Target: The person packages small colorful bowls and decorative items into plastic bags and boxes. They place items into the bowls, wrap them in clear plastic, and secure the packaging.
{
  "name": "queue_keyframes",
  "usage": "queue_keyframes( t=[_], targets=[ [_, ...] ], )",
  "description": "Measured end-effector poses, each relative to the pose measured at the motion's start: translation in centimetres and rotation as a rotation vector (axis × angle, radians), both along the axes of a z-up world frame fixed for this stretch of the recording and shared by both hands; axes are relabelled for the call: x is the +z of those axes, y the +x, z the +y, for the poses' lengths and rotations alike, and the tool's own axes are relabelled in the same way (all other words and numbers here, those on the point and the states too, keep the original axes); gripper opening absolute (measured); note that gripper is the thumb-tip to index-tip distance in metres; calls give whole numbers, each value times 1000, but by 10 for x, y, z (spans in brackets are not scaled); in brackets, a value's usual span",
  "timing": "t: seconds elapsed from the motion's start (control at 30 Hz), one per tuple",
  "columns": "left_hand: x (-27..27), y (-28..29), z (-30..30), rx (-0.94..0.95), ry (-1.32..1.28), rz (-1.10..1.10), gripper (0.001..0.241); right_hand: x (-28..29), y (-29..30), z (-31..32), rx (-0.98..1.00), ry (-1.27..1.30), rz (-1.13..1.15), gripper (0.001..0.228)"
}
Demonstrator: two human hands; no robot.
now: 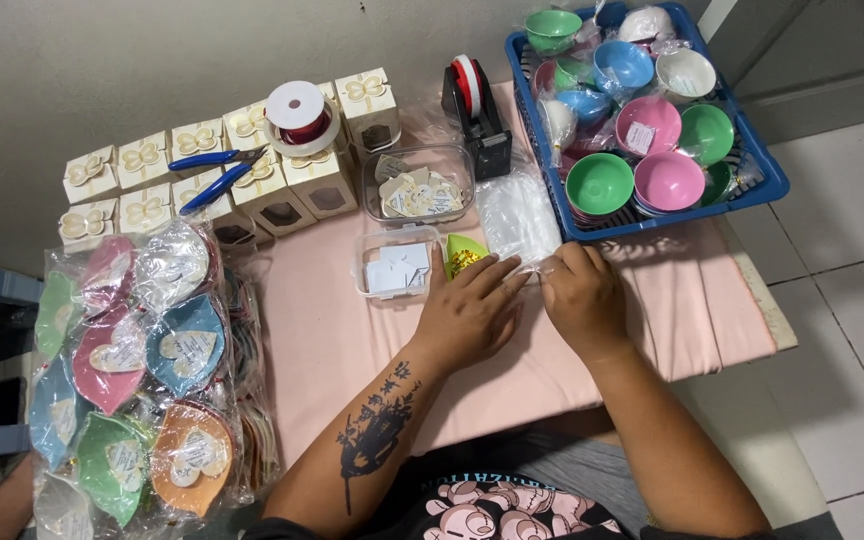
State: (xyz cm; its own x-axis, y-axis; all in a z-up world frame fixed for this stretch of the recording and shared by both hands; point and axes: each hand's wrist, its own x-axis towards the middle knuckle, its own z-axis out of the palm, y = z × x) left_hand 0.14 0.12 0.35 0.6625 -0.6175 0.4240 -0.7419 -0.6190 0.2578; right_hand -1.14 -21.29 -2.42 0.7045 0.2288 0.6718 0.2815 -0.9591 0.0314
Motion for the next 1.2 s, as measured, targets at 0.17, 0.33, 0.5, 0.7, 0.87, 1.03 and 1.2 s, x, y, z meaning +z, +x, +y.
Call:
queue_keyframes(
  t=[0.17, 0.33, 0.5, 0.7, 0.87, 1.03, 1.2],
  targets=[
    [3, 0, 1, -21, 15, 8, 41, -5, -2, -7, 39, 120, 64, 10],
    [11, -3, 2, -6, 47, 11, 34, 9, -9, -6, 127, 246, 81, 7],
    [8, -2, 1, -4, 71, 2, 41, 5, -12, -9, 117, 338, 94, 9],
    [6, -6, -2, 18, 168, 36, 49, 16, -18, -8, 143, 467, 134, 5],
    [5, -9, -4, 30, 183, 23, 52, 20, -22, -6, 158, 479, 131, 3],
    [-8, -8, -7, 77, 198, 10, 49, 30, -30, -2, 195, 540, 163, 5],
    [-6, -9, -9, 109, 190, 4, 46, 39, -49, -2, 216, 642, 211, 5]
  ],
)
